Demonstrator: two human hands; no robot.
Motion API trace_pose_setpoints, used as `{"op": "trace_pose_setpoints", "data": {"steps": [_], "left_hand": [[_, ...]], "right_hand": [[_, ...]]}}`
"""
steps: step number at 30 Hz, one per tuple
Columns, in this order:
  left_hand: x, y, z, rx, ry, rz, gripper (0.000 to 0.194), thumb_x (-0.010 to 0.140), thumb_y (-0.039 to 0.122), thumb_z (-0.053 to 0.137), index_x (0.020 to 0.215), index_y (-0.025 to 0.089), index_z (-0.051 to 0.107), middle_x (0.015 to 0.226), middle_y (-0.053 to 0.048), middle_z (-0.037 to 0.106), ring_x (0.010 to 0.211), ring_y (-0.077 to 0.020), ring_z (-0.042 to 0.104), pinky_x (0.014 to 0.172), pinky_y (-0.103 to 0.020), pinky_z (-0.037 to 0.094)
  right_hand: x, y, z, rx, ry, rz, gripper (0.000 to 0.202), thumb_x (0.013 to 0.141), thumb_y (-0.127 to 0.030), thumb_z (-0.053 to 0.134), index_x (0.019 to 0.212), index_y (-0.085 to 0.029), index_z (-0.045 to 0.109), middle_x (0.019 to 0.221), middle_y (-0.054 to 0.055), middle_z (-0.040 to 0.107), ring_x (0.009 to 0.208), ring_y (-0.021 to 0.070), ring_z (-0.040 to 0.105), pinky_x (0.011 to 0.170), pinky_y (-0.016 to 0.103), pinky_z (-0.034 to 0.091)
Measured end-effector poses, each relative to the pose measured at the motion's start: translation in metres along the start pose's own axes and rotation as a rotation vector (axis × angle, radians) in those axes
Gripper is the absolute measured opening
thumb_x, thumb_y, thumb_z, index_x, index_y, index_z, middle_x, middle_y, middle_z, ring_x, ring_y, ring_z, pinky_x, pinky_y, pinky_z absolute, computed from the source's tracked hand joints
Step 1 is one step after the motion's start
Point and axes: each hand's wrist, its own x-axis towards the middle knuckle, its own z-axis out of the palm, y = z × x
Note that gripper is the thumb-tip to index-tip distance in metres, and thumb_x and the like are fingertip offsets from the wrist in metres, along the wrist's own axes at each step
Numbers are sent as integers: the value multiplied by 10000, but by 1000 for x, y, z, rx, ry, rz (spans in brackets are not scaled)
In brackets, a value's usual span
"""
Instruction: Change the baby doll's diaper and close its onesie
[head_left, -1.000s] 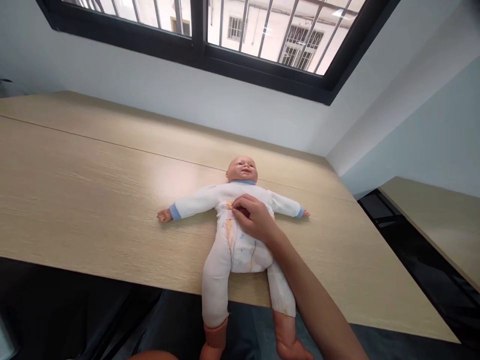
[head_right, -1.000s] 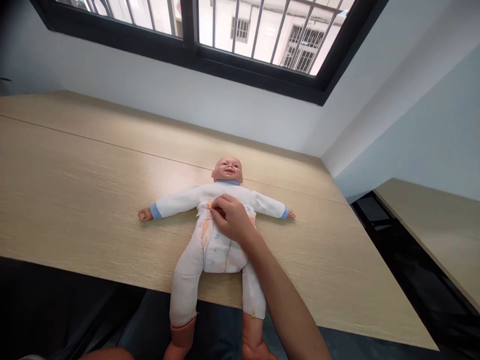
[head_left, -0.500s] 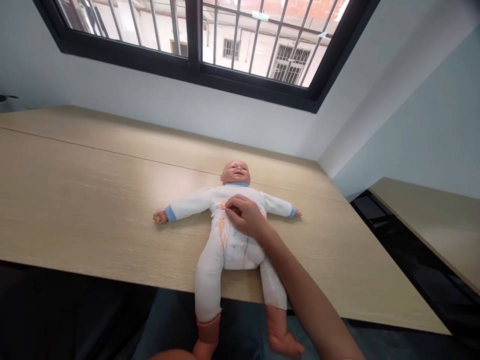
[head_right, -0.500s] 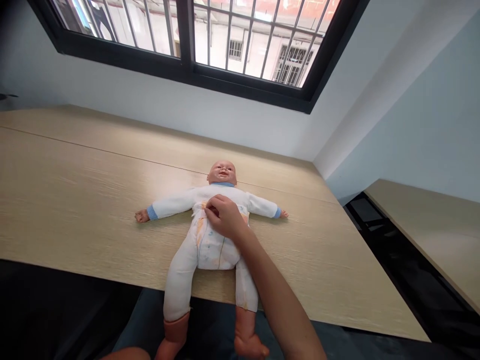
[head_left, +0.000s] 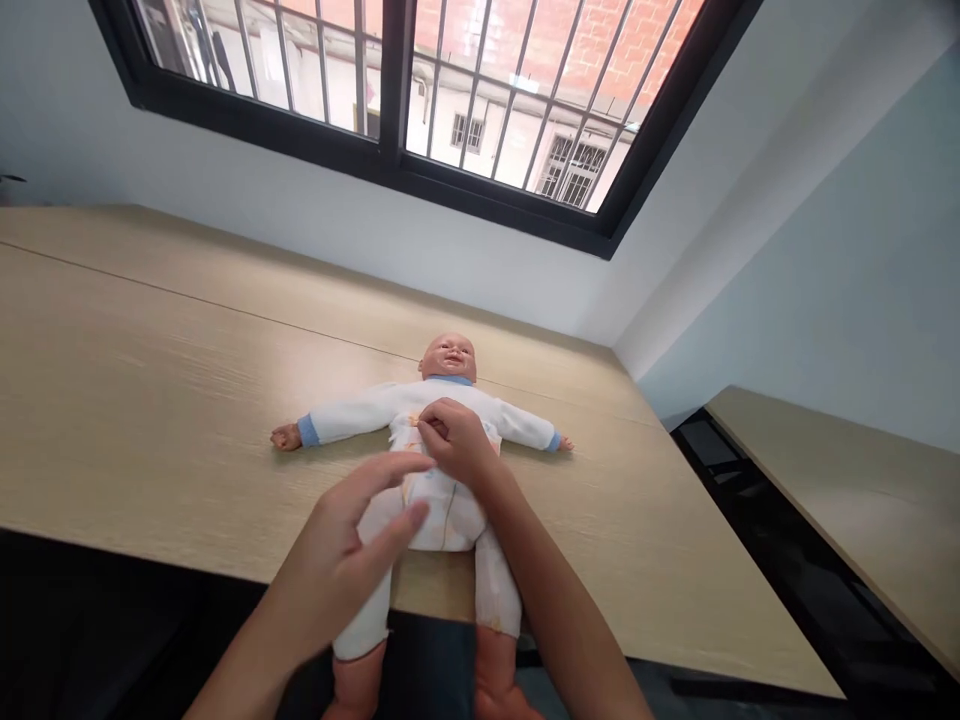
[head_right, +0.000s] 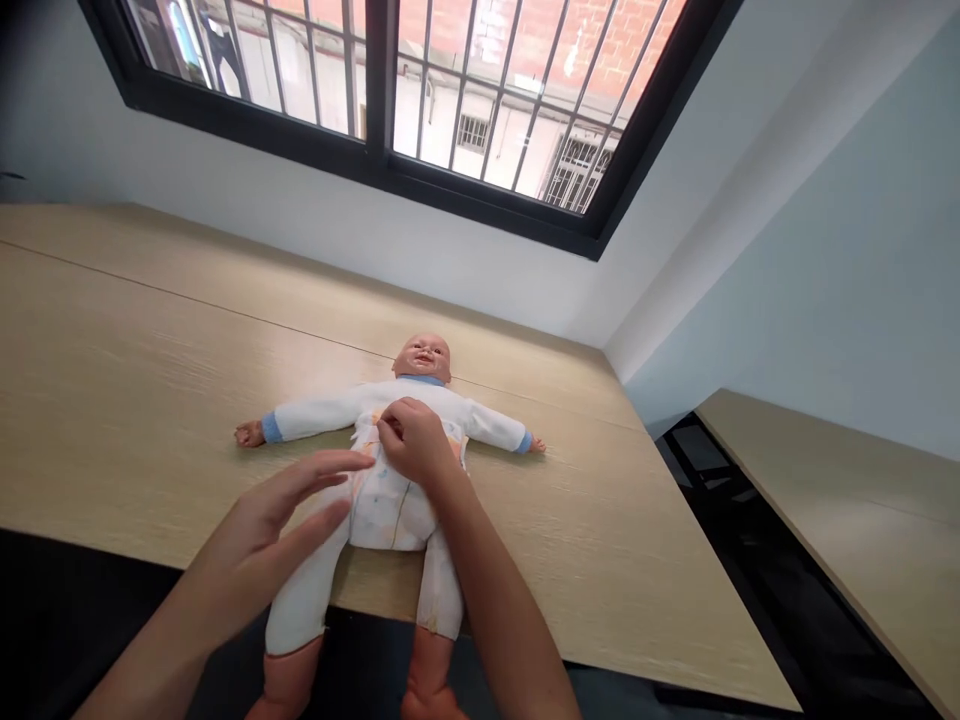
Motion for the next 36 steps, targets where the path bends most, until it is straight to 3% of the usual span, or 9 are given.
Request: {"op": "trace_pose_setpoints", "data": {"steps": [3,7,13,16,19,25,30,36], "left_hand": [[29,-24,7,-11,-52,-62,448,863,537,611,1181,224,657,1247,-78,678,1126,-297,642,939,-422,550],[40,-52,10,9,-77,-35,458,885,518,589,1214,200,608,1281,-96,650,1137,-274,636,943,-392,540],[66,-41,13,242,-17,130,407,915,455,537,1206,177,598,1231,-112,644,1131,-286,614,958,-422,505],[83,-32,23,356,-38,244,366,925,401,520,1198,169,597,1214,-117,636,1149,-288,592,998,-435,473],[93,-33,35,449,-65,351,384,923,369,527,1251,174,568,1262,-120,610,1199,-295,557,1030,-440,451],[98,-48,44,556,-126,367,434,916,375,552,1300,173,535,1353,-126,566,1261,-303,513,1076,-449,418],[99,-48,39,540,-141,346,369,920,346,540,1255,192,562,1334,-96,581,1249,-278,526,1080,-424,415],[99,-53,37,449,-136,338,322,939,348,513,1221,206,579,1301,-87,597,1237,-256,538,1069,-404,423]], "right_hand": [[2,3,-2,-8,98,32,146,883,-227,503,751,-212,561,757,24,612,738,175,537,705,284,423],[-2,17,-19,-21,313,169,183,885,-278,499,728,-206,561,739,25,627,721,178,553,696,292,425],[-21,44,-51,114,384,401,194,813,-342,554,707,-182,583,652,3,575,627,161,521,587,272,399],[-31,53,-59,195,338,468,223,801,-374,594,715,-168,595,644,-2,557,613,147,497,571,265,385],[-41,59,-64,333,188,519,243,797,-394,644,792,-151,629,709,10,595,653,146,524,599,265,410],[-62,63,-71,538,-11,507,269,783,-390,742,890,-158,657,864,30,647,760,151,576,685,269,459],[-74,73,-67,678,2,557,259,738,-321,764,913,-165,653,832,8,632,672,120,544,616,252,441],[-78,78,-58,626,122,610,130,676,-195,657,795,-156,624,732,-2,625,606,115,524,562,248,418]]}}
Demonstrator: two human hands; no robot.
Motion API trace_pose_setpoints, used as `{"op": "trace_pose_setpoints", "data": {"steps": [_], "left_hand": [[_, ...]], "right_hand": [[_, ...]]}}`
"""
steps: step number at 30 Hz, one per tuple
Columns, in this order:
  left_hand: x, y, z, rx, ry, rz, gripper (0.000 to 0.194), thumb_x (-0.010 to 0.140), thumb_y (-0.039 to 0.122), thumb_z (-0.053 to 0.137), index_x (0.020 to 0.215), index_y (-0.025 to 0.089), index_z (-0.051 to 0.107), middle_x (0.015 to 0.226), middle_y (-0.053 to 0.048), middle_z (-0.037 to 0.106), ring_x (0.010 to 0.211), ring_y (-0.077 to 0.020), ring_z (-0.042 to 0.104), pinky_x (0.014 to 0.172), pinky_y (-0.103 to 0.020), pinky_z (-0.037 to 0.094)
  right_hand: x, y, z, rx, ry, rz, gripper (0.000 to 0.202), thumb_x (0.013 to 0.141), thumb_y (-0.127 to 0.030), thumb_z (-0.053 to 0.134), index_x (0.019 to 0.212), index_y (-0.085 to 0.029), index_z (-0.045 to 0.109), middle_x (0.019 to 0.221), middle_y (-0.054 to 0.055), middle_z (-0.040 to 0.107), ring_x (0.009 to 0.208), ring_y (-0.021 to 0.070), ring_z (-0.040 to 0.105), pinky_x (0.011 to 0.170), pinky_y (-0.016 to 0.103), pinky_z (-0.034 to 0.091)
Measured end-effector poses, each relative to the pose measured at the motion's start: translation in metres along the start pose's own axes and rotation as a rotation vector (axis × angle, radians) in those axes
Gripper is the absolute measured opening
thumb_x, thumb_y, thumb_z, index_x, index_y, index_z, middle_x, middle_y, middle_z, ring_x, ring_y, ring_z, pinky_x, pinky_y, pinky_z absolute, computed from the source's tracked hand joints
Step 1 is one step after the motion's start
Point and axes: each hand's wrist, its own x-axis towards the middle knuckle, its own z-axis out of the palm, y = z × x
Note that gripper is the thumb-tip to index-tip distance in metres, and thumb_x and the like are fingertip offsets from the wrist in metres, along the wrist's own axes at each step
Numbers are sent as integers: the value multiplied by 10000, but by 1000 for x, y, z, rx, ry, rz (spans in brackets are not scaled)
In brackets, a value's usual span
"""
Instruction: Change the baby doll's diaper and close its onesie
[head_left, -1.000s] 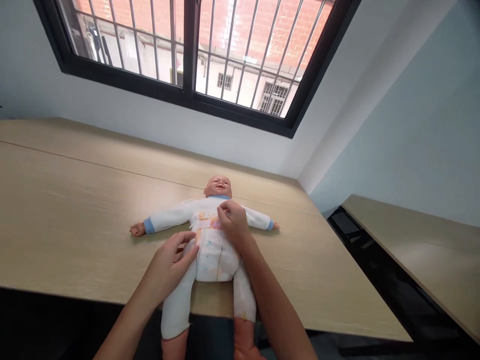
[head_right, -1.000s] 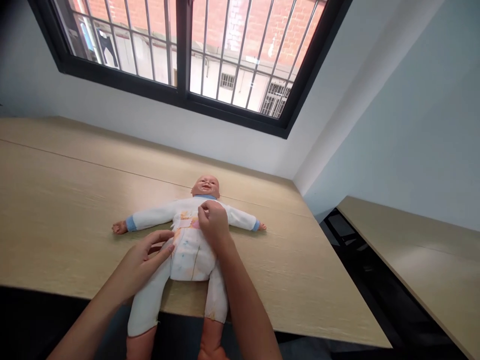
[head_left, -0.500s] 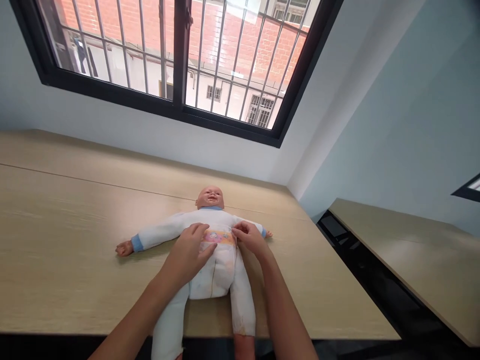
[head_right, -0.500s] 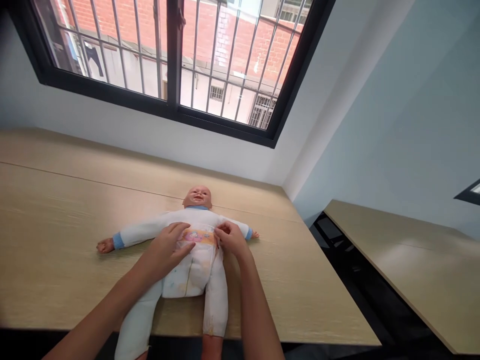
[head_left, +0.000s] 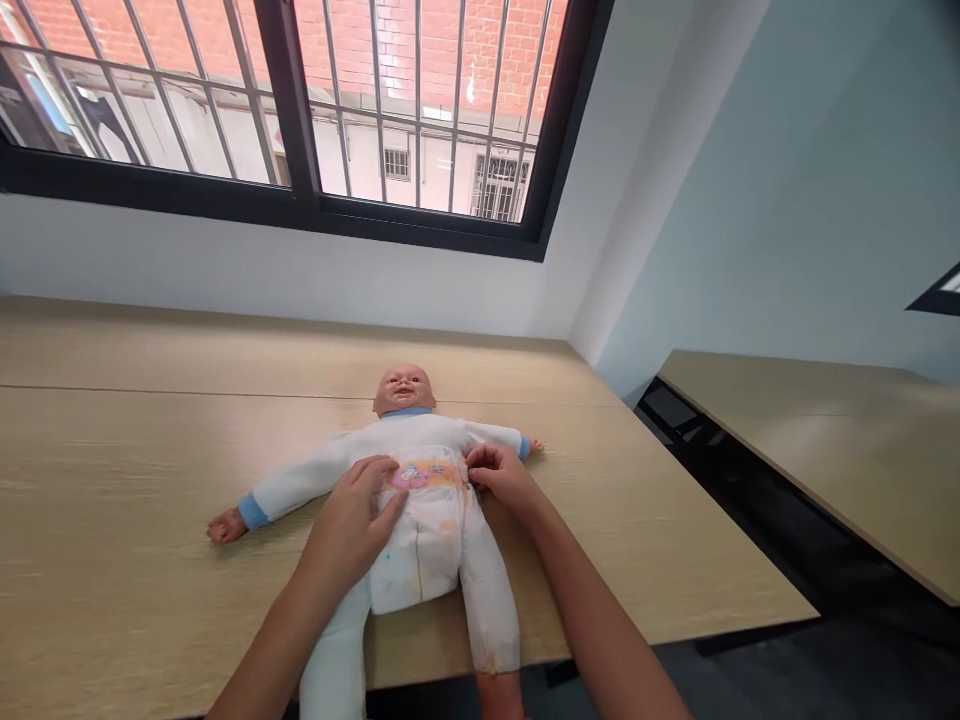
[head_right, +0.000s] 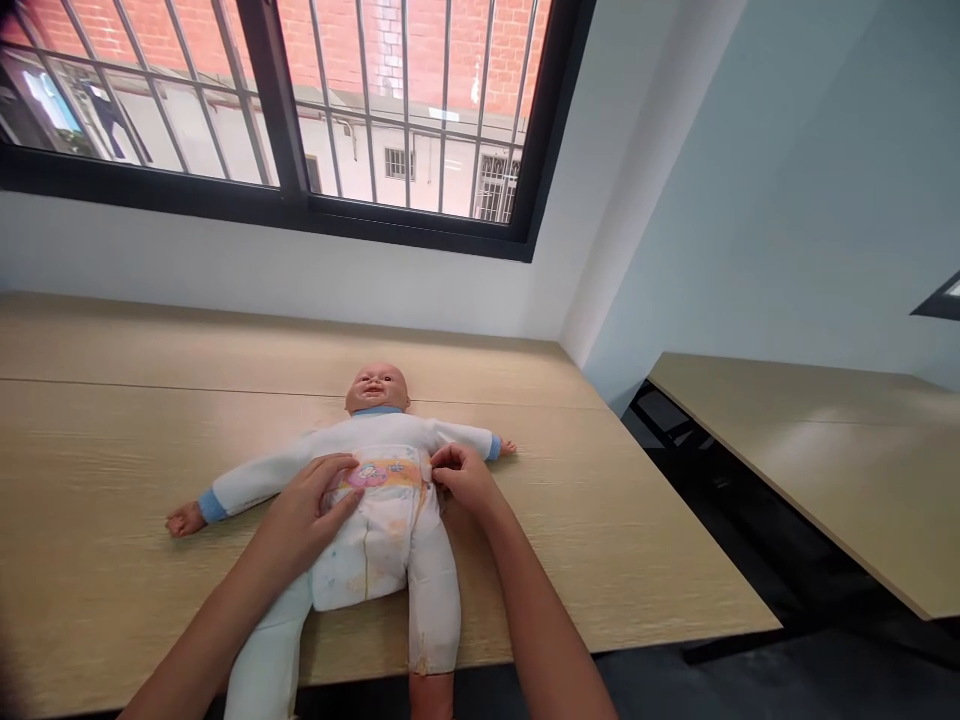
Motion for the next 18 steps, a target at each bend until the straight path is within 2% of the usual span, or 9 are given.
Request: {"op": "trace_pose_setpoints", "data": {"steps": [4,8,11,16,18], "left_hand": [[-3,-4,2,-17,17,0,314,957,355,486,1222,210,571,1313,-88,593,1247,-253,535,1072,-408,418],[-4,-3,2,-20,41,-8,281,956,356,490,1184,216,575,1296,-85,604,1236,-261,545,1060,-414,422],[-2,0,-1,-5,62,-42,244,955,390,495,1101,219,592,1194,-81,636,1144,-268,583,985,-406,460],[0,5,-5,127,115,-117,248,952,412,471,940,219,626,1023,-85,641,990,-284,594,894,-417,457],[1,6,-7,211,144,-160,237,936,404,479,939,215,622,993,-91,628,968,-293,587,873,-419,444]], "right_hand": [[-3,-8,6,-13,77,-63,94,708,-231,664,746,-160,617,660,-11,598,582,111,492,556,252,384],[-7,-15,14,-1,-3,-134,224,759,-357,741,761,-162,630,690,1,595,620,125,492,584,266,376],[-10,-18,17,-75,-31,-153,282,789,-417,756,766,-174,615,697,11,584,623,136,473,573,276,353],[-15,-21,19,-188,-20,-159,258,830,-382,704,738,-185,565,682,6,559,627,143,463,570,276,348],[-15,-21,20,-231,-12,-167,237,841,-352,668,729,-182,548,670,-5,540,624,133,452,568,266,339]]}}
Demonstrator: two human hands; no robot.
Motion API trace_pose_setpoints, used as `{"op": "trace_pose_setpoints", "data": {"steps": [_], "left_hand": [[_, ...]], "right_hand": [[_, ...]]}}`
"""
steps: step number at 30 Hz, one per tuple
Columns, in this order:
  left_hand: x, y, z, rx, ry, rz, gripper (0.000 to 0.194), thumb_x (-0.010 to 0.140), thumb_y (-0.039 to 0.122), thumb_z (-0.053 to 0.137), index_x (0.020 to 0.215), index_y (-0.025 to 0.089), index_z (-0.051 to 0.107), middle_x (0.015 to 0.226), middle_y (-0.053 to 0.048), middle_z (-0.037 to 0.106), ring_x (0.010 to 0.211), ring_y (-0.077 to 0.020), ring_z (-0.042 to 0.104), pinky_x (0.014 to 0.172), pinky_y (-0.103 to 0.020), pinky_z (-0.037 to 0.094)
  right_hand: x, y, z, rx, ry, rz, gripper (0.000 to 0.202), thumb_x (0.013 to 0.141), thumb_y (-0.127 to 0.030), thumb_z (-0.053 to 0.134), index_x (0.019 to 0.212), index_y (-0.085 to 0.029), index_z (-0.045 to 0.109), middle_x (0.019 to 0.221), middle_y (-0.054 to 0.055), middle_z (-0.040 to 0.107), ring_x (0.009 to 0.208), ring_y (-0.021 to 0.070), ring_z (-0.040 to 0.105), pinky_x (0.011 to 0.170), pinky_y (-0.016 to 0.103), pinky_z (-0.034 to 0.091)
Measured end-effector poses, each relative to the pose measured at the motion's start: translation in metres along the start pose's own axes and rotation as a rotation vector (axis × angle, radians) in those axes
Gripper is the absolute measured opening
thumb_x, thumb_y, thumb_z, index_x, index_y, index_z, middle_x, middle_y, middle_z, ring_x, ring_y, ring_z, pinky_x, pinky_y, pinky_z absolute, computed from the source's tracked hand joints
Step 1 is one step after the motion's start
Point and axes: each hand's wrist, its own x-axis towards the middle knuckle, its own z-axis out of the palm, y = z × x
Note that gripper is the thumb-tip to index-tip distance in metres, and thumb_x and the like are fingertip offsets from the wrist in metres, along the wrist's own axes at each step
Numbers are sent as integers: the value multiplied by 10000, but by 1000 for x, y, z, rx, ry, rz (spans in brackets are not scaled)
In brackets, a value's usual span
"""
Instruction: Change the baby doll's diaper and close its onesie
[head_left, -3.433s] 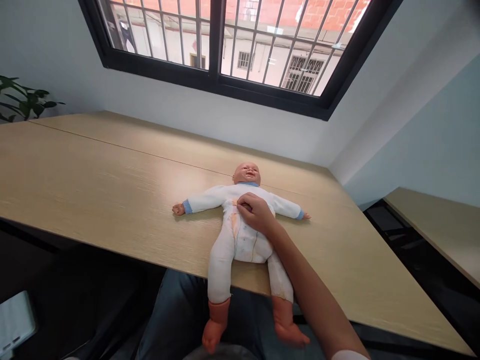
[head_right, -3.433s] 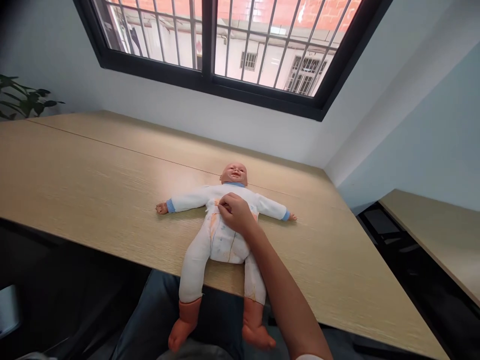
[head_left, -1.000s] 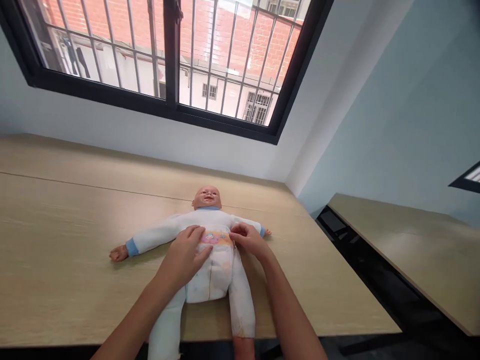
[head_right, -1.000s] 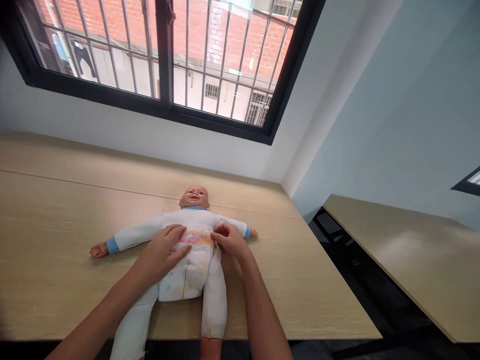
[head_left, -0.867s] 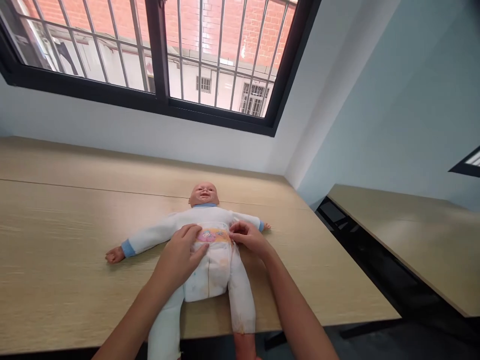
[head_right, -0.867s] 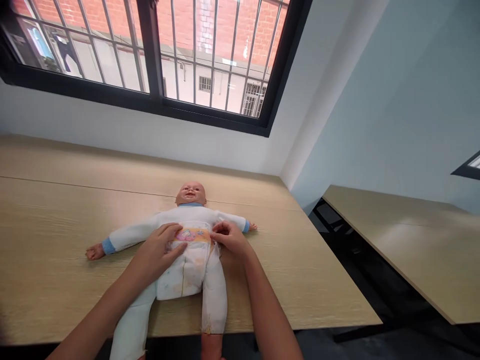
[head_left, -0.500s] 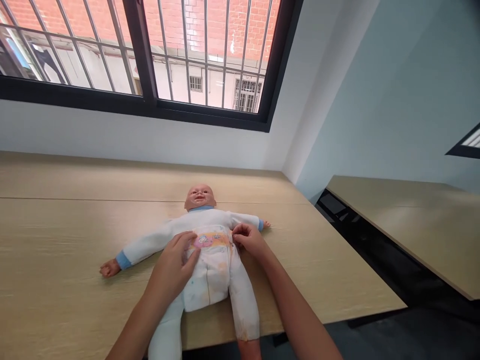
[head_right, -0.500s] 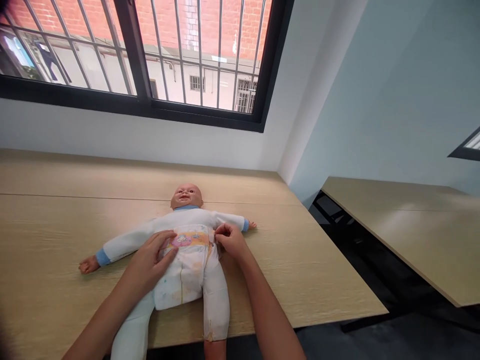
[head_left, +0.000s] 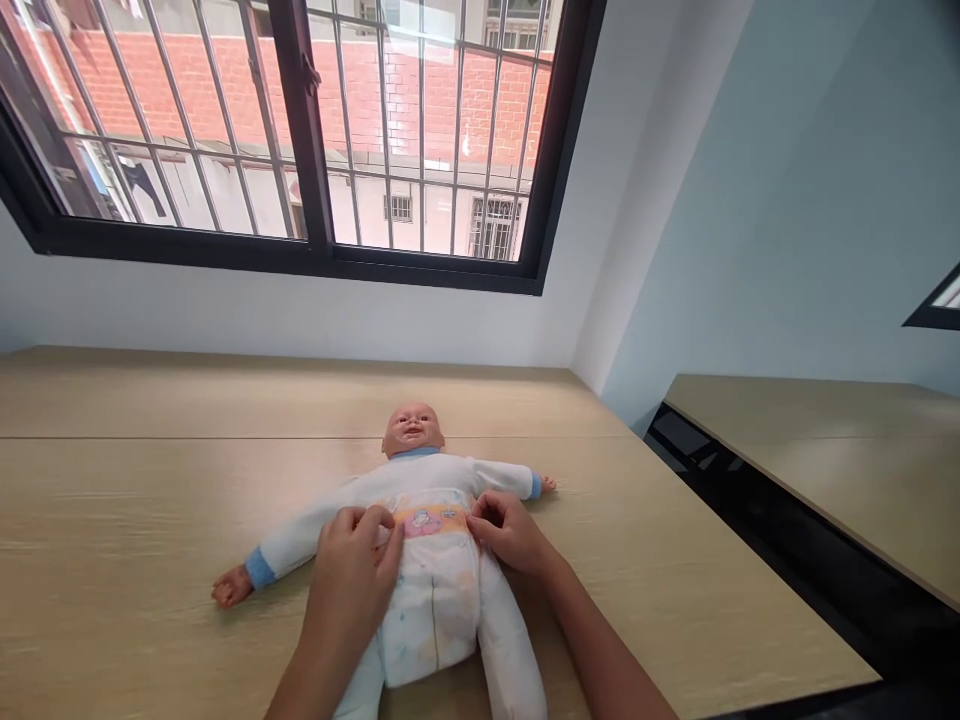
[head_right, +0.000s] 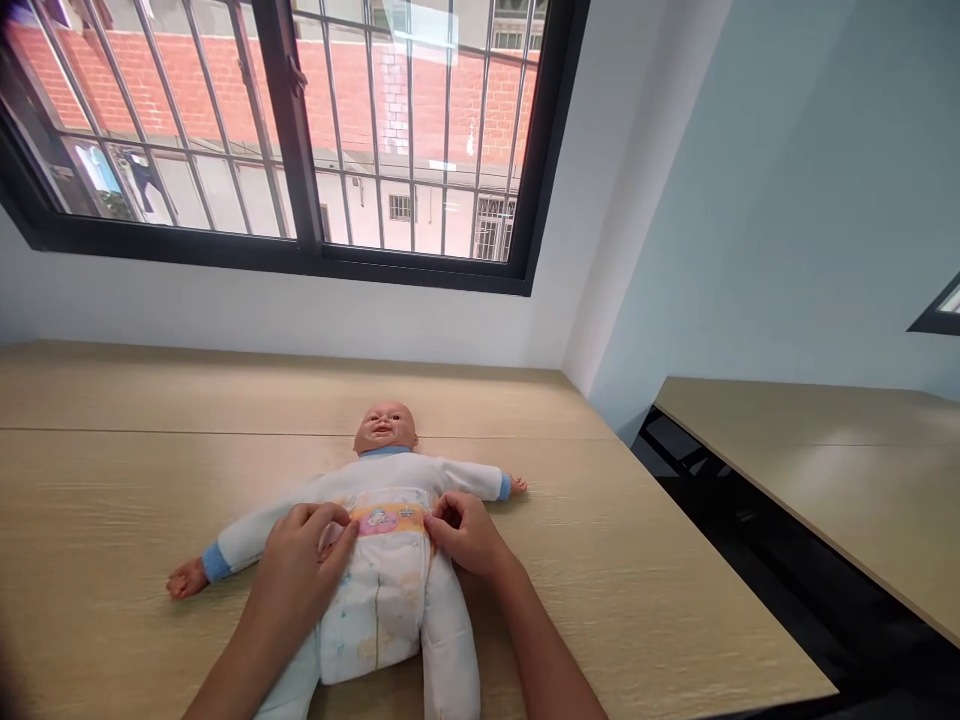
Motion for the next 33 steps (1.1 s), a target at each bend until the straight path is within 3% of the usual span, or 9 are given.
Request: {"op": "trace_pose_setpoints", "data": {"steps": [2,7,14,20,24,27,30,33], "left_hand": [[3,1,-1,23,-30,-54,224,936,402,467,943,209,581,939,-80,623,899,-273,595,804,-382,441],[11,5,-5,59,-276,-58,258,980,365,350,762,237,404,755,-25,603,693,-208,569,622,-299,330],[13,0,-6,-28,-271,1,271,971,366,324,730,246,356,689,-12,579,647,-203,532,604,-295,290],[9,-39,-14,-114,-218,-74,295,961,405,333,716,246,371,624,14,550,605,-192,520,571,-279,313],[1,-79,-23,147,-189,-159,248,911,321,373,675,243,356,571,10,548,582,-203,542,570,-282,287],[-8,-104,-27,296,-188,-110,214,873,273,399,661,242,396,560,-5,553,581,-218,562,568,-289,283],[-14,-116,-31,287,-202,-73,176,849,271,443,677,243,462,598,-16,595,570,-220,570,558,-292,315],[-13,-111,-40,264,-205,-78,137,804,292,512,677,241,505,647,-24,639,618,-247,592,575,-312,356]], "right_hand": [[0,-1,1,-50,-4,-13,231,858,-339,633,727,-179,533,666,-17,514,622,121,428,566,257,325],[-3,-6,4,-194,-6,-70,245,899,-302,547,699,-185,468,669,-25,485,634,117,400,571,260,292],[-4,-11,8,-270,13,-69,244,883,-245,508,661,-205,415,652,-14,492,628,145,406,590,296,293],[-3,-2,3,-282,87,-33,268,863,-257,501,629,-219,376,610,-11,457,589,143,367,561,296,258],[-4,6,-8,-198,90,105,192,808,-209,496,641,-228,401,589,-15,496,548,138,423,524,271,274],[-6,12,-20,-242,45,236,172,778,-187,506,635,-225,418,573,-10,545,513,134,448,501,261,248],[-7,18,-29,-486,94,256,210,745,-169,556,576,-206,436,564,0,537,522,126,415,516,275,192],[-8,23,-33,-617,141,286,224,734,-177,612,557,-191,475,562,7,540,519,115,391,535,285,170]]}}
